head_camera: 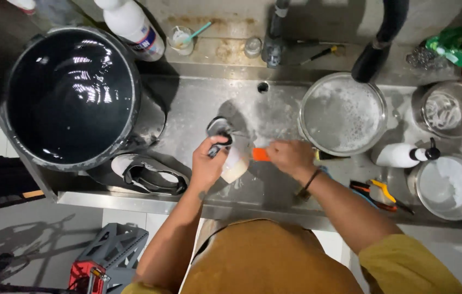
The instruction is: The person scrubs the sole of a shoe using a brush and water in a sink. They rinse the brush and the shoe under running water, then apply a cleaning liquid from a bottle to the sole and continue scrubbing with the brush. Finally, they rinse the shoe again and hold it up to inspect the sole.
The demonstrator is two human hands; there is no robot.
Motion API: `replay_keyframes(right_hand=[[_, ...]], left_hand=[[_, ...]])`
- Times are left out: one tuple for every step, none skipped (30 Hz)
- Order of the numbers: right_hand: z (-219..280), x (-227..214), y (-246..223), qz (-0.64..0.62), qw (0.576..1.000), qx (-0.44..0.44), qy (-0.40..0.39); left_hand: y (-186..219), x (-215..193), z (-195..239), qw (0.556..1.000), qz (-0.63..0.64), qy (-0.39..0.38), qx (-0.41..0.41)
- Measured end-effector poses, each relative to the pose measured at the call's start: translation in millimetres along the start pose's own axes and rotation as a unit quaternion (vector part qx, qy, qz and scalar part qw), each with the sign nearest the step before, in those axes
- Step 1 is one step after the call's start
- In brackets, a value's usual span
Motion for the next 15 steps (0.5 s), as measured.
replay_keyframes(right_hand=[[5, 11, 10, -0.030, 0.999, 0.034, -0.022], [11, 21, 24, -0.056, 0.995, 0.069, -0.044], [4, 23, -2, -0.055, 0.995, 0.067, -0.042], [4, 22, -32, -0.115, 0.990, 0.084, -0.017], [3, 22, -60, -0.175, 0.979, 0.101, 0.009], [14, 37, -52, -0.179, 0.978, 0.109, 0.005], [24, 49, -47, -0.172, 0.982, 0.067, 0.035], [20, 62, -34, -0.160, 0.984, 0.014, 0.073], [6, 65, -16, -0.160, 0.984, 0.010, 0.078], [10, 73, 1, -0.124, 0.987, 0.101, -0.022], [17, 81, 18, -0.084, 0.971, 0.190, -0.121], [14, 79, -4, -0.083, 0.971, 0.191, -0.120], [8, 73, -31, -0.154, 0.979, 0.120, -0.058], [8, 65, -62, -0.225, 0.973, 0.049, 0.001], [7, 56, -53, -0.226, 0.973, 0.051, -0.003]], left_hand=[[-5, -11, 0, 0.999, 0.002, 0.021, -0.025], [-11, -18, -1, 0.998, 0.005, 0.039, -0.048], [-19, -22, -7, 0.998, 0.007, 0.039, -0.046], [-30, -29, -4, 0.997, -0.014, 0.048, -0.063], [-42, -35, -1, 0.995, -0.034, 0.056, -0.081], [-53, -45, 5, 0.994, -0.039, 0.055, -0.088], [-62, -56, 11, 0.992, -0.065, 0.064, -0.086], [-65, -64, 3, 0.991, -0.085, 0.075, -0.071], [-61, -64, -4, 0.991, -0.085, 0.078, -0.065], [-61, -65, 6, 0.993, -0.062, 0.092, -0.047], [-62, -67, 15, 0.993, -0.040, 0.107, -0.029], [-60, -65, 12, 0.993, -0.039, 0.106, -0.028], [-58, -63, 10, 0.992, -0.041, 0.113, -0.024], [-58, -64, 15, 0.991, -0.044, 0.123, -0.025], [-59, -66, 18, 0.991, -0.045, 0.123, -0.029]])
Point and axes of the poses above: each hand's wrist, its own z-axis away from the middle knuckle, its own x-axis out of the palm, y = z × x, the point moved 4 cm from there along -z, towards the middle knuckle, and after that the axes turned 4 degrees about -x, right-handed, at the moved point
